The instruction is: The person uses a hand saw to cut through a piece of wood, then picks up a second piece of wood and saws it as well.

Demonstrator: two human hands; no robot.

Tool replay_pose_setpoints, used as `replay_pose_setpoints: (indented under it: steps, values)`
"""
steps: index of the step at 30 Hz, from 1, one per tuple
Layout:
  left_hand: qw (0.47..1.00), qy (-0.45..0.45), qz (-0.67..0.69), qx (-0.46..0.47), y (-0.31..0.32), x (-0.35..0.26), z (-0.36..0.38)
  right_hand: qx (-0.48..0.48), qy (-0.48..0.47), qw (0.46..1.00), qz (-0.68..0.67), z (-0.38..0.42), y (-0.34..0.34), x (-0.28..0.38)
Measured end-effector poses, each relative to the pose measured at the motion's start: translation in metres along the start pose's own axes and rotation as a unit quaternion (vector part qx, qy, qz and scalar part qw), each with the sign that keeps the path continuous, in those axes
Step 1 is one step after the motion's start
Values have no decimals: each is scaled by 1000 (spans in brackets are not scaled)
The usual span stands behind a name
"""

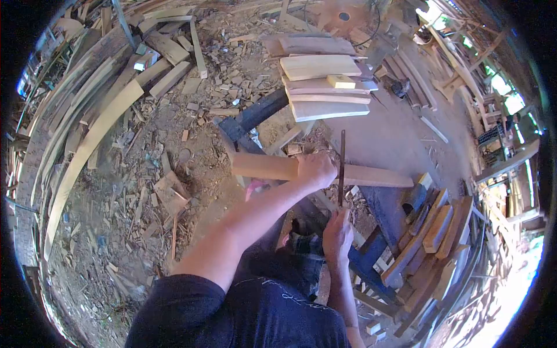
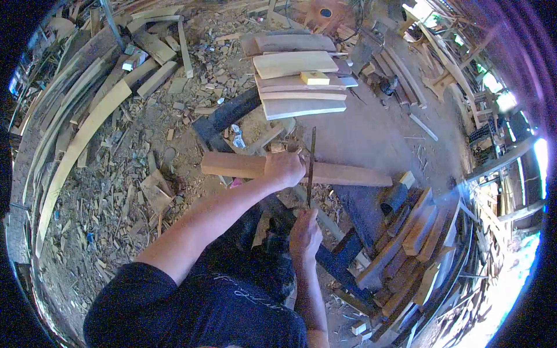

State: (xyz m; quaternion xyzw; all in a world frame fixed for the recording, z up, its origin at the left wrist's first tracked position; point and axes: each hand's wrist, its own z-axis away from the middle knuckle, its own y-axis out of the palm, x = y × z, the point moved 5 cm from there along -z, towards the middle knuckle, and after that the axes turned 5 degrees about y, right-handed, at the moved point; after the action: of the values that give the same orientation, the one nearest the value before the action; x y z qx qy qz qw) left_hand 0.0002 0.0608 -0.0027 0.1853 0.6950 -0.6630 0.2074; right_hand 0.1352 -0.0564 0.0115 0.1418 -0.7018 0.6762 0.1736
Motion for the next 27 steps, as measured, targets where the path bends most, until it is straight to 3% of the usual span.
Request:
replay_pose_setpoints:
  steps: [2,4,7,10,14,19,23,27]
  values:
    - [1000,-18,9,24,2,1,0,0,6,1000,-14,-8,5,0]
    - [997,-38,45,43,-6,-4,3,-46,-51,997,-29,-33,10,7]
    - [998,-32,46,0,-7,-4,5,-12,-14,999,-28,-30,8,8]
    - [1000,-16,-6,15,-18,-9,6,-15,6,1000,-15,4,3,-2]
    - [999,-21,28,23,1,1,0,-10,10,1000,-2,-10,2,7]
    - [999,7,-23,-29,3,-1,2,-8,-18,999,-42,-28,6,6]
    - [1000,-16,-3,2,-3,-2,0,3,10,1000,23,5,5,-5]
    - [1000,14,-26,-9,2,-2,3,-18,-7,999,-48,-19,9,1]
